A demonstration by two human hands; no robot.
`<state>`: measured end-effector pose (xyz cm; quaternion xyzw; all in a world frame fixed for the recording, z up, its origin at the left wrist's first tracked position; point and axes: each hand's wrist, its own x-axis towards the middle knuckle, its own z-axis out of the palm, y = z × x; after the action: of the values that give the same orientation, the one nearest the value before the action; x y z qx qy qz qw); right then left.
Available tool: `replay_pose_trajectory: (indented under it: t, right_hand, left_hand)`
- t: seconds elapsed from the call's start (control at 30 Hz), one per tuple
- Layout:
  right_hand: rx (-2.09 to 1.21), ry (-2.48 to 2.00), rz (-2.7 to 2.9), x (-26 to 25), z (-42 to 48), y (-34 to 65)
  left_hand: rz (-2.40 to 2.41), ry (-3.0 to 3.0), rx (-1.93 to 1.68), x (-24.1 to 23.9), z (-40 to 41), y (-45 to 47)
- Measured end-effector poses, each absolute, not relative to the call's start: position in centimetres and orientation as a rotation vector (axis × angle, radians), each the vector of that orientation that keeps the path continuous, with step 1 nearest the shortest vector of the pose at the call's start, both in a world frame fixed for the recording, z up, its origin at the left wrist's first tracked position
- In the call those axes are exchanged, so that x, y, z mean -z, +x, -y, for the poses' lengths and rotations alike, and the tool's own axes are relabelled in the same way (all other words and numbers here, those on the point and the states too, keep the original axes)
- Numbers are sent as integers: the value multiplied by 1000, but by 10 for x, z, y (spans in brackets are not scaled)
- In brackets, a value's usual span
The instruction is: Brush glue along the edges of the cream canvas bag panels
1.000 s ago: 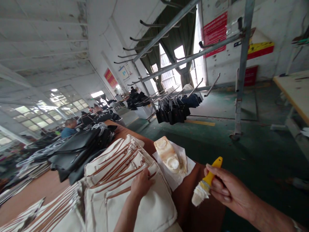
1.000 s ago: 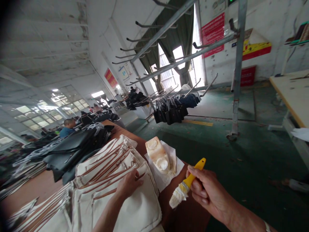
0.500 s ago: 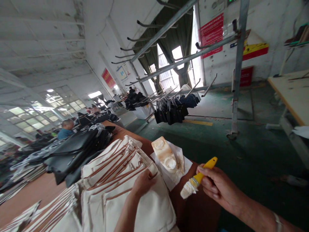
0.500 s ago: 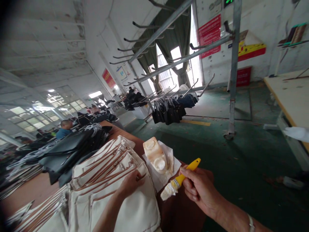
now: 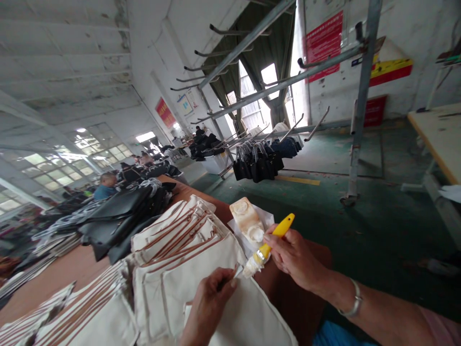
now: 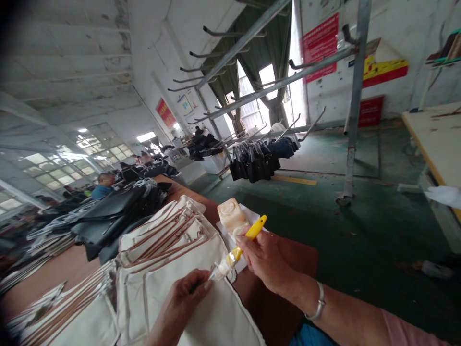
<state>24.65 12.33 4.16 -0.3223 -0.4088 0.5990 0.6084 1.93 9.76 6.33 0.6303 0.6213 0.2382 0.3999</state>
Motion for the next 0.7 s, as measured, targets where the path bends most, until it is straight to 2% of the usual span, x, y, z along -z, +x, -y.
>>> replay_pose_trajectory:
  t: [0.27, 0.53, 0.7]
  right_hand:
    - [-1053, -862, 1326, -58, -125, 250]
    - [-957, -848, 1489, -71, -113, 253]
    - [-1011, -876, 1309, -56, -129, 260]
  left_hand:
    - [-1425, 1608, -673, -57, -78, 22]
    - [-1490, 1700, -677, -65, -67, 35]
    - [-1540, 1780, -763, -60, -52, 38]
